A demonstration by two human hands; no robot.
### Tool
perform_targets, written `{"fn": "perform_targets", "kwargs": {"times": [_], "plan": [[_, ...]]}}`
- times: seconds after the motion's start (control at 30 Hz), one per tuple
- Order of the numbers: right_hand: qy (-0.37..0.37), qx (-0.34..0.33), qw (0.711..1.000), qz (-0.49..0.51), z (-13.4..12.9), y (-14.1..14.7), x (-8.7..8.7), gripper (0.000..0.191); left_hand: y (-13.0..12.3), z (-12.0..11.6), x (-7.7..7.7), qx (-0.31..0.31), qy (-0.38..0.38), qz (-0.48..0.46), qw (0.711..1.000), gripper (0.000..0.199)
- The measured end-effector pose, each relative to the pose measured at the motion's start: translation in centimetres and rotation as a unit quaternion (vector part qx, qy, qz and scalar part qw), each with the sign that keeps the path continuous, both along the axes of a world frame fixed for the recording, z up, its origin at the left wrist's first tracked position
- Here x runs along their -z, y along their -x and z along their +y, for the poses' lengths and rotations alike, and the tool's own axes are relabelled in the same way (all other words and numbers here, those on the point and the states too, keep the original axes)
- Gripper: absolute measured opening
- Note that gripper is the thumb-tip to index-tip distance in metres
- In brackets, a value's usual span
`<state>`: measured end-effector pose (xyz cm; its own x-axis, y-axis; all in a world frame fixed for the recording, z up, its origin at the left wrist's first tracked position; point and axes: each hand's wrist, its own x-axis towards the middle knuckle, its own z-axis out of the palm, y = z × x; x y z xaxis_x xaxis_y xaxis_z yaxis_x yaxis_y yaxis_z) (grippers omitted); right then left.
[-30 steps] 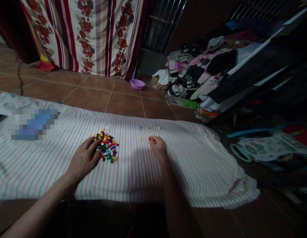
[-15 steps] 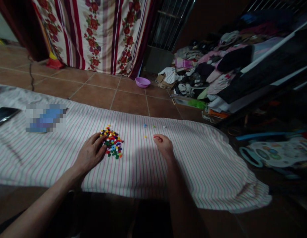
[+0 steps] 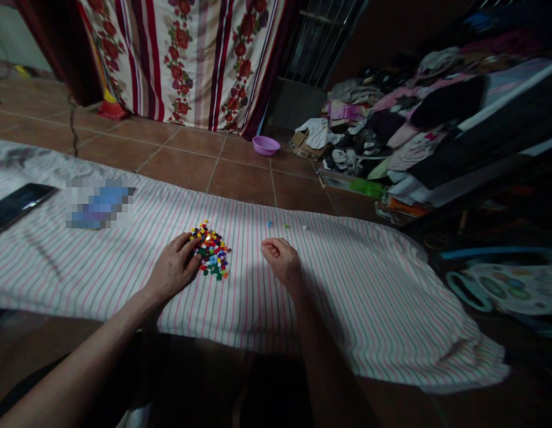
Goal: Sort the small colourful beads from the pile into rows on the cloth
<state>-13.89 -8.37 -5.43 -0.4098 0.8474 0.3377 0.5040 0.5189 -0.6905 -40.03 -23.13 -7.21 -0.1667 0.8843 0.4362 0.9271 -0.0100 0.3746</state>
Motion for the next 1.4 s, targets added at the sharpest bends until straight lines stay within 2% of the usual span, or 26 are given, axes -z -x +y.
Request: {"fn": "perform_targets", "kwargs": {"times": [0.1,0.2,0.37,0.73,1.07,1.4], "plan": [[-0.007,-0.092,0.995,-0.041,-2.0,2.0,-0.2,0.012,0.0,0.0,0.1,0.003,0.002,-0.002,1.0,0.042],[-0.019,-0.156,0.985,-0.074,-3.7,3.6,-0.1,0.01,0.0,0.1,0.2,0.004,-0.002,-0.002,1.0,0.042],[-0.027,-0.215,0.972,-0.092,-5.3,5.4,0.1,0.009,0.0,0.1,0.3,0.009,-0.015,0.0,1.0,0.041],[-0.023,-0.226,0.97,-0.085,-5.2,6.3,0.1,0.011,0.0,0.2,0.7,0.014,-0.046,0.012,0.999,0.038],[-0.06,-0.133,0.987,-0.062,-5.1,6.9,0.7,0.008,0.0,0.2,0.3,0.015,-0.033,0.013,0.999,0.04],[-0.064,-0.123,0.988,-0.071,-5.4,7.5,1.1,0.01,0.1,0.2,0.4,0.012,-0.029,0.019,0.999,0.041]]}}
